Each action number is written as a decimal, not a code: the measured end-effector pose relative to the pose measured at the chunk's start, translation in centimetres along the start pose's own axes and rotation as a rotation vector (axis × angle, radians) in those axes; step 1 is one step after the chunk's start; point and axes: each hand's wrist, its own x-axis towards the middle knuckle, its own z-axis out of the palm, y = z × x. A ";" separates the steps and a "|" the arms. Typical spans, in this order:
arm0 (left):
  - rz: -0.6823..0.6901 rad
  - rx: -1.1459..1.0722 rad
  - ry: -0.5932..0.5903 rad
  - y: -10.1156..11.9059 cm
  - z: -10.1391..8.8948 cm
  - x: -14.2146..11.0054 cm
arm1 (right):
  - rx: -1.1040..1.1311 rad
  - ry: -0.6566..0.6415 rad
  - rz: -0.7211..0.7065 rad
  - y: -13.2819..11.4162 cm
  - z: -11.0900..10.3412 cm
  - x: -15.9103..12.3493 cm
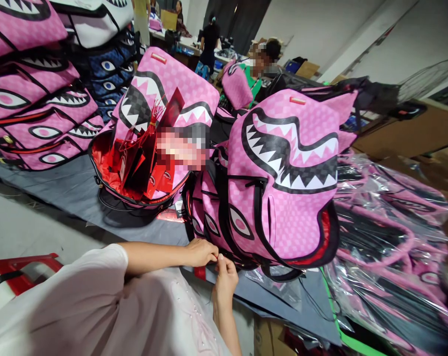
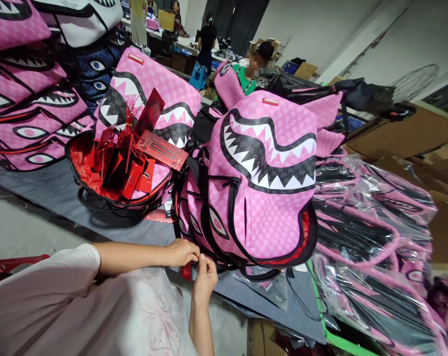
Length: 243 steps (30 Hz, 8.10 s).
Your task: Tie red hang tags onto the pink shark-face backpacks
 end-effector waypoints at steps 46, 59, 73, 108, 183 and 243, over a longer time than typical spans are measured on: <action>-0.636 0.458 1.035 -3.3 -31.8 -10.9 | -0.511 -0.723 -0.564 -11.2 7.8 -1.3; -0.377 0.110 0.896 -6.1 -34.0 -11.7 | -0.300 -0.733 -0.927 -27.5 29.5 1.7; -0.272 -0.271 0.824 -4.4 -33.9 -16.0 | -0.174 -0.775 -0.567 -28.0 36.8 4.1; 0.010 -0.525 0.317 2.6 -6.8 -2.9 | -0.268 0.035 -0.224 -3.3 -6.4 -3.1; 0.568 -0.202 0.331 5.0 -3.6 2.0 | 0.333 -0.400 0.189 -11.7 -7.0 -0.3; 0.207 0.160 0.191 7.6 -3.1 1.6 | -0.152 0.112 -0.407 -9.7 -3.4 -0.6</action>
